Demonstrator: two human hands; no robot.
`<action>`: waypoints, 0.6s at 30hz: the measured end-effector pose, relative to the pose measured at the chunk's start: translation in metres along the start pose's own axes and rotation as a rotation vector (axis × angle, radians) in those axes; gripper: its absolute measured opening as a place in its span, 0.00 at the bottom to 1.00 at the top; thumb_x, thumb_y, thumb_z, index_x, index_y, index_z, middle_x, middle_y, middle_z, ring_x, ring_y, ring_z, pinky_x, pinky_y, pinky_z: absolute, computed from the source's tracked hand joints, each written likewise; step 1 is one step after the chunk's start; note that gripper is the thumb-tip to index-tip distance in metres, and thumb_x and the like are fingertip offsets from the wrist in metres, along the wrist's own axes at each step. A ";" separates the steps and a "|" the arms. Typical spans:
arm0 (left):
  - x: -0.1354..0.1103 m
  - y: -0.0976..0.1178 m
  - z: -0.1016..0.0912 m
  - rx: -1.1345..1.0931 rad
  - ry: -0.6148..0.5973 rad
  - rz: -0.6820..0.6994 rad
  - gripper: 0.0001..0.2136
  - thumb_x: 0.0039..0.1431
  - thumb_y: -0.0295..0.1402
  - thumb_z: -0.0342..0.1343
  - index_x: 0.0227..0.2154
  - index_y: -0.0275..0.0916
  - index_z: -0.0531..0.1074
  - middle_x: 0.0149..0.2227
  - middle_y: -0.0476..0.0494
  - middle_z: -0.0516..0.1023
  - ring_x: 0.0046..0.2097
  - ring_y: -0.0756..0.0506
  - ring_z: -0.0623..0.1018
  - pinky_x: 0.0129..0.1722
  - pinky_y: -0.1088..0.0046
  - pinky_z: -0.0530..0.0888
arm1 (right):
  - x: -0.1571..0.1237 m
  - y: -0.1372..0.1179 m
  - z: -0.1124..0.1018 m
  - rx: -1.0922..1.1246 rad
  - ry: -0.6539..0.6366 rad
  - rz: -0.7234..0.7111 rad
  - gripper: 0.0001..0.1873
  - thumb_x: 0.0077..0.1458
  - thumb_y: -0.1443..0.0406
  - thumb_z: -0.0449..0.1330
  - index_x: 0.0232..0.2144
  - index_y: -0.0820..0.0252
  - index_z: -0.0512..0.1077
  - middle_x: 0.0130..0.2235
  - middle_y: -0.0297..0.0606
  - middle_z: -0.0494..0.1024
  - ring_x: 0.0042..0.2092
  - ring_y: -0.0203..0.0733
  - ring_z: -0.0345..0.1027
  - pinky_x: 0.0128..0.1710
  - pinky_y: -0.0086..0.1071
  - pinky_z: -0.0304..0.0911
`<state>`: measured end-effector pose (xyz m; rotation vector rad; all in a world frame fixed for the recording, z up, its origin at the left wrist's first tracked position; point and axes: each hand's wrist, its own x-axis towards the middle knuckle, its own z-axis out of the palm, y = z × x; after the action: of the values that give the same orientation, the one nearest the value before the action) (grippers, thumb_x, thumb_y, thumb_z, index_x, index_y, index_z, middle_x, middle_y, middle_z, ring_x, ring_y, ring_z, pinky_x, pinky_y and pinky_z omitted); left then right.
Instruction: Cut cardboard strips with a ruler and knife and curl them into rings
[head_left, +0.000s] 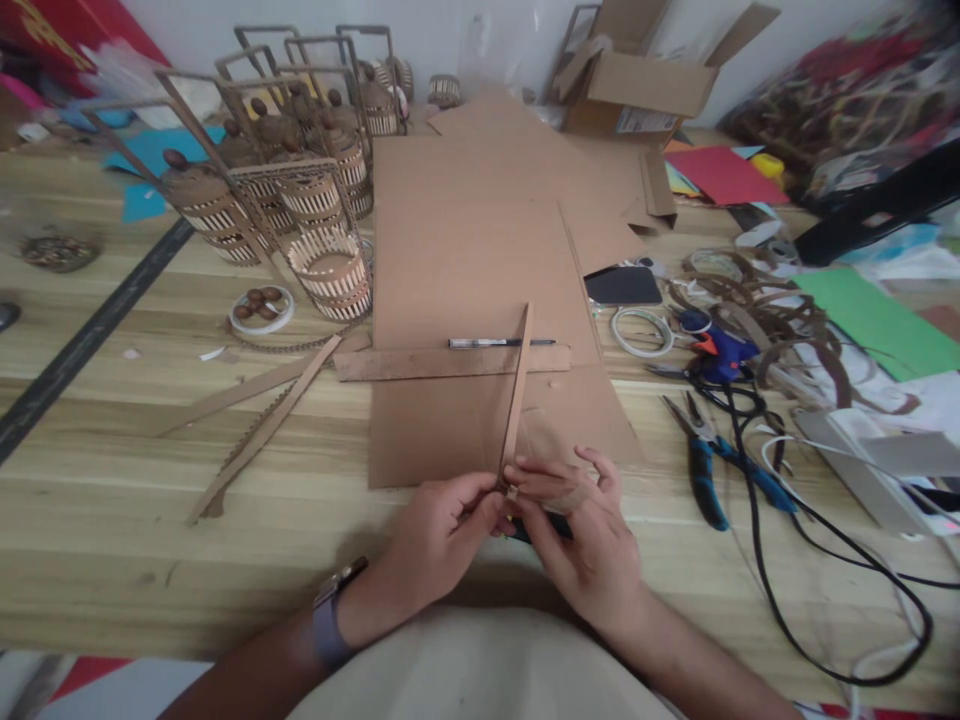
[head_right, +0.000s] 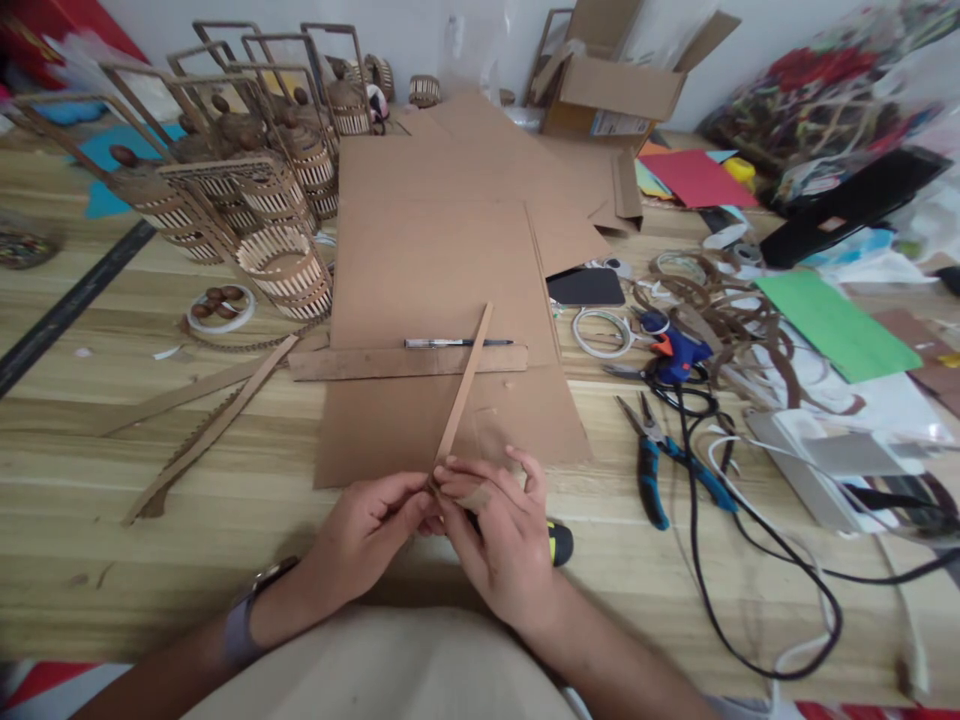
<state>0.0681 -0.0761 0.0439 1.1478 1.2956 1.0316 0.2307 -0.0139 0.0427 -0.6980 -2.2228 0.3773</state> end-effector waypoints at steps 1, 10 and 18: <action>-0.001 0.001 0.000 0.001 -0.008 0.000 0.13 0.67 0.35 0.49 0.36 0.36 0.76 0.31 0.46 0.81 0.34 0.49 0.80 0.35 0.78 0.73 | 0.000 0.000 0.000 0.000 0.004 0.012 0.07 0.61 0.71 0.58 0.39 0.53 0.69 0.37 0.31 0.84 0.42 0.40 0.78 0.58 0.43 0.52; -0.001 -0.001 0.000 -0.089 -0.046 -0.033 0.14 0.67 0.38 0.50 0.44 0.35 0.77 0.36 0.43 0.82 0.36 0.48 0.81 0.36 0.76 0.75 | 0.001 0.004 -0.001 0.031 0.021 0.155 0.06 0.62 0.68 0.56 0.39 0.52 0.71 0.35 0.31 0.83 0.40 0.40 0.78 0.50 0.41 0.61; 0.004 -0.006 0.001 -0.092 0.021 -0.086 0.14 0.65 0.40 0.51 0.41 0.36 0.77 0.33 0.44 0.81 0.35 0.46 0.79 0.37 0.73 0.75 | -0.002 0.002 0.005 -0.024 -0.024 0.027 0.06 0.61 0.67 0.59 0.41 0.52 0.69 0.41 0.35 0.83 0.48 0.43 0.76 0.57 0.44 0.53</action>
<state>0.0686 -0.0736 0.0377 1.0062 1.2897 1.0311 0.2284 -0.0138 0.0371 -0.7409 -2.2460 0.3749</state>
